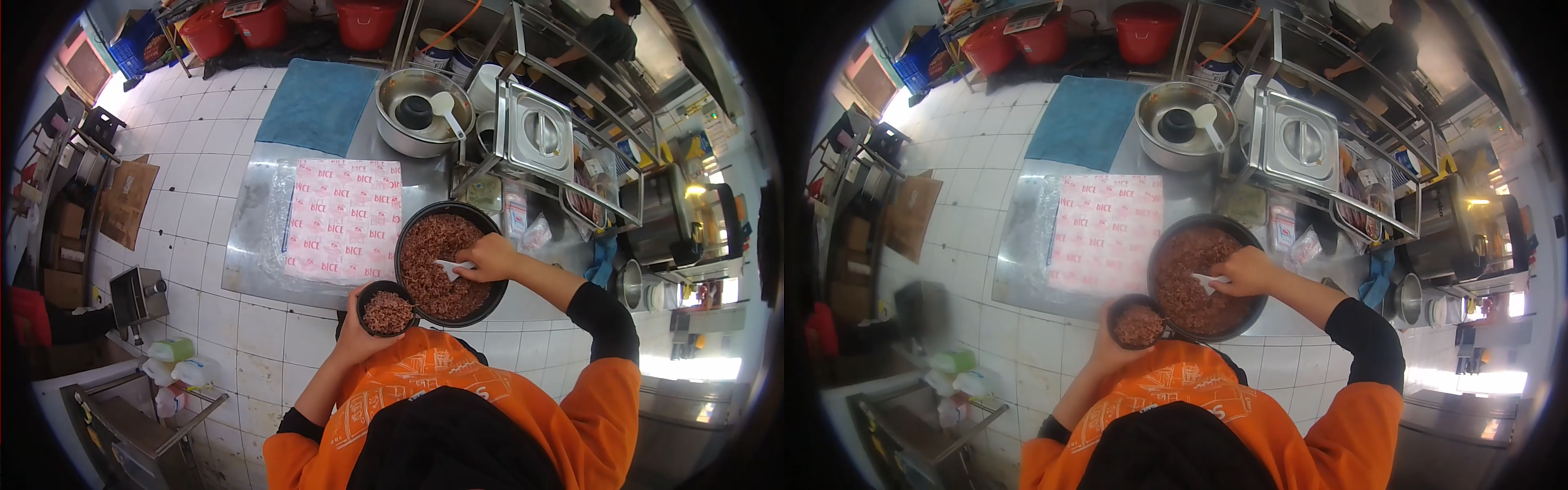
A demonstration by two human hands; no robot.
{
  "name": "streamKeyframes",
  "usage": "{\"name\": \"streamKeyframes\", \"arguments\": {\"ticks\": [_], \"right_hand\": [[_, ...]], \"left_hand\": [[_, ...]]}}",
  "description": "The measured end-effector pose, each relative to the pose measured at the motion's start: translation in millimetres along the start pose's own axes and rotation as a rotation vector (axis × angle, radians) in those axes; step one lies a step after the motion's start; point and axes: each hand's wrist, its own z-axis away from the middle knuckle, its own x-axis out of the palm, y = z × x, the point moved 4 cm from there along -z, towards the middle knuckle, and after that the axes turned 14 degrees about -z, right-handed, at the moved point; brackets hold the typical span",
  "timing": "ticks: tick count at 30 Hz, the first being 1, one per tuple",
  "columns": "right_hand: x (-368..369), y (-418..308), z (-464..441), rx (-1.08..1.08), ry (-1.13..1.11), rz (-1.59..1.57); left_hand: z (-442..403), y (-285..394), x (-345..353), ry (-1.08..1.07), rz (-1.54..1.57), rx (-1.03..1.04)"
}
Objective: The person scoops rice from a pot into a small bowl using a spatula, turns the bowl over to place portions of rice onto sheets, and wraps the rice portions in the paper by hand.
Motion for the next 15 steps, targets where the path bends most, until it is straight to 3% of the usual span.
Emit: {"name": "streamKeyframes", "arguments": {"ticks": [7,15], "right_hand": [[5.7,-8.6,6.0,-0.055,0.047,0.024],[11.8,-8.3,8.9,0.175,0.014,-0.203]], "left_hand": [[0.5,-0.9,0.2,-0.001,0.046,-0.003],[0.3,-0.5,-0.8,-0.016,0.044,-0.031]]}}
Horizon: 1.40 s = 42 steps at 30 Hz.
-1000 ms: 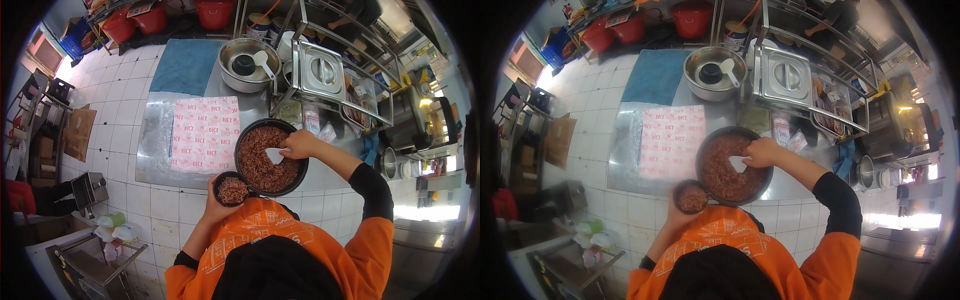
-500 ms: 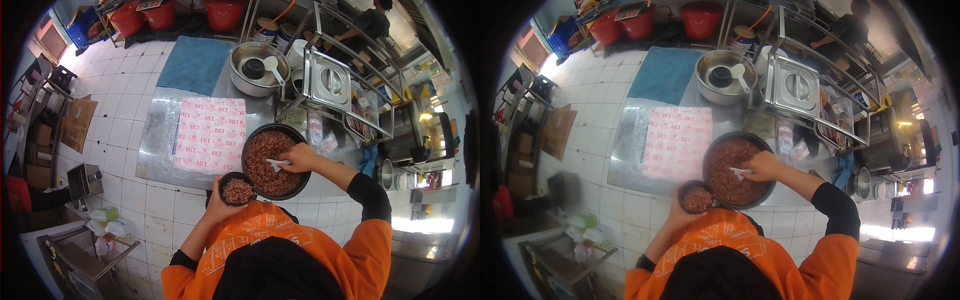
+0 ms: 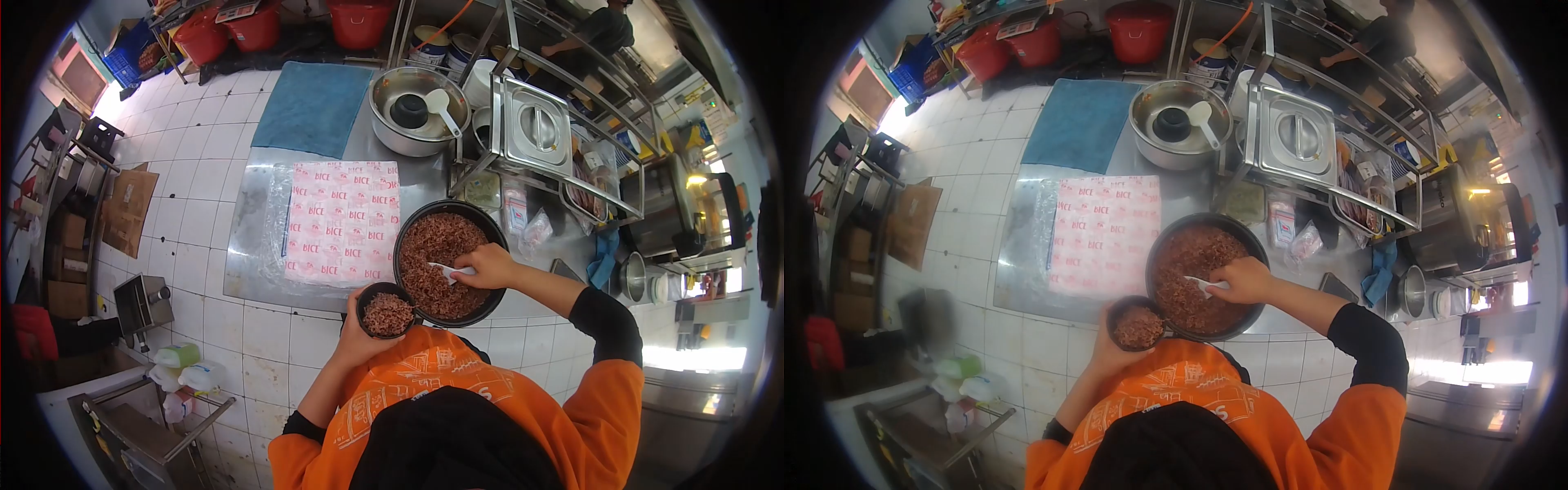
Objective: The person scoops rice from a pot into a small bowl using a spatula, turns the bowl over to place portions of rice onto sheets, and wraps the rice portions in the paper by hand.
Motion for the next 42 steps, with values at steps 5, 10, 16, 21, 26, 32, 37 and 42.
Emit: {"name": "streamKeyframes", "arguments": {"ticks": [5,10,16,21,26,32,37,42], "right_hand": [[0.2,8.9,-6.9,0.016,-0.029,-0.094],[-6.2,3.2,-12.9,-0.039,-0.075,-0.062],[-11.7,7.8,-13.2,-0.127,-0.068,-0.087],[-34.7,18.8,14.3,-0.026,0.002,-0.137],[-61.1,4.8,63.3,0.118,0.261,-0.186],[-26.6,-45.6,82.9,0.128,0.574,0.343],[0.8,-76.3,92.7,0.149,0.561,0.534],[1.7,-74.9,103.1,0.163,0.55,0.365]], "left_hand": [[0.9,0.9,2.8,0.002,0.047,-0.025],[-0.1,0.7,3.2,-0.009,0.091,-0.01],[0.0,9.4,-0.3,0.006,-0.051,-0.002],[-13.3,47.5,1.0,0.065,-0.263,0.126],[-44.6,76.8,25.9,0.062,-0.554,0.213],[-89.3,71.5,85.2,0.092,-0.472,0.121],[-98.9,76.3,95.5,0.049,-0.448,0.018],[-93.9,70.5,93.3,0.009,-0.478,0.047]]}}
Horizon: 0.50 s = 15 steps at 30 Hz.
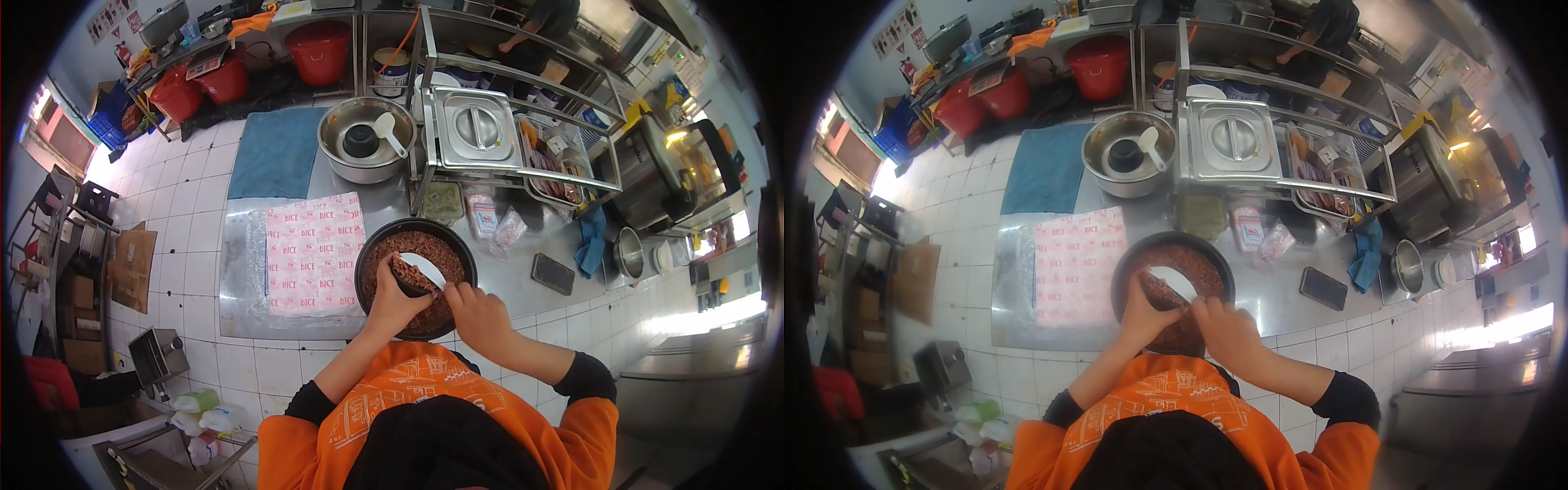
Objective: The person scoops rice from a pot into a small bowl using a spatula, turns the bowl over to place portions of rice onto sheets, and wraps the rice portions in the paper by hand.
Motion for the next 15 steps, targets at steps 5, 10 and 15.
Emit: {"name": "streamKeyframes", "arguments": {"ticks": [5,10,15], "right_hand": [[-32.0,36.2,-6.7,0.179,0.046,-0.456],[7.6,35.4,-9.7,0.288,-0.244,-0.782],[14.7,26.9,-3.6,0.326,-0.406,-0.726]], "left_hand": [[2.0,-7.9,-8.1,-0.016,0.026,0.096],[3.4,3.2,-15.9,-0.057,-0.012,0.195],[8.5,-1.5,-20.9,-0.125,0.017,0.259]]}}
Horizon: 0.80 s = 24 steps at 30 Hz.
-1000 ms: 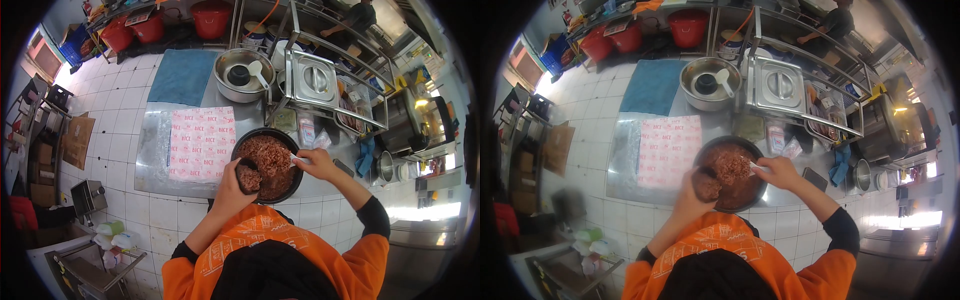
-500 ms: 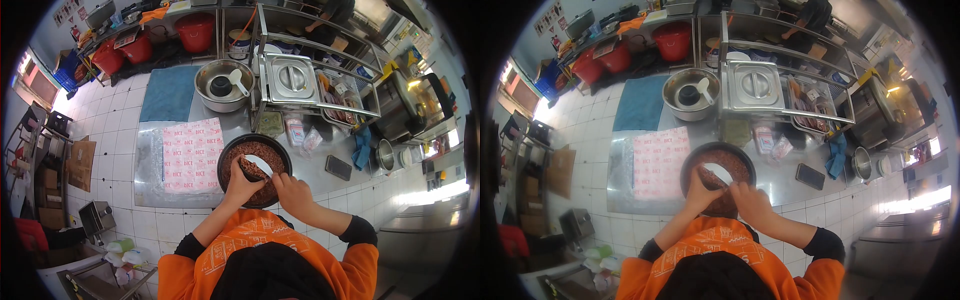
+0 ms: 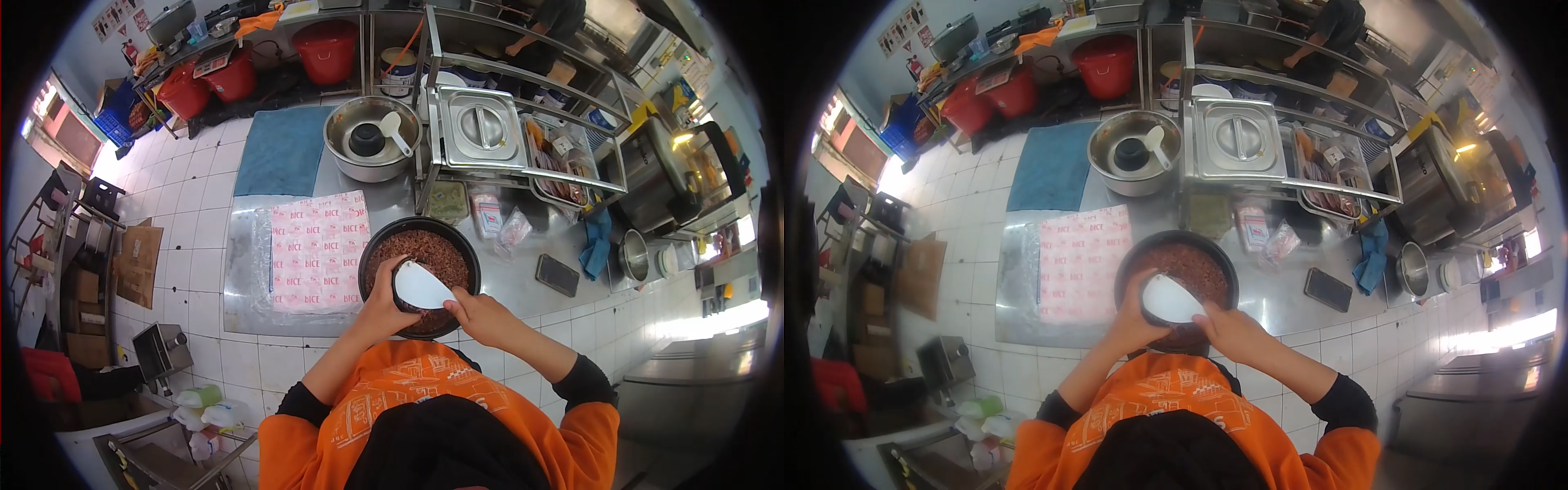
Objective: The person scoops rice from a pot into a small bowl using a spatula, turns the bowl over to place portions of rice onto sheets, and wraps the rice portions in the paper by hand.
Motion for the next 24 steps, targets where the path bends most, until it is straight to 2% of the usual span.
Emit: {"name": "streamKeyframes", "arguments": {"ticks": [6,7,10,16,20,24], "right_hand": [[-20.9,-3.4,1.7,-0.04,0.017,-0.256],[-25.5,-6.3,4.1,-0.03,0.019,-0.302],[-20.6,-8.1,10.6,-0.049,0.01,-0.19],[4.6,3.0,1.8,-0.122,0.09,0.117],[11.8,6.4,6.1,-0.102,0.041,0.075],[-3.7,-4.8,15.1,-0.141,0.057,-0.031]], "left_hand": [[-4.0,6.7,-9.0,0.053,0.019,-0.063],[-2.4,3.3,-10.2,0.074,0.068,-0.152],[1.9,-16.7,-7.3,0.043,0.165,-0.266],[4.8,-3.8,-4.8,-0.073,0.036,-0.098],[4.8,5.3,-11.7,-0.135,-0.009,-0.049],[9.6,12.2,-13.8,-0.086,0.043,-0.021]]}}
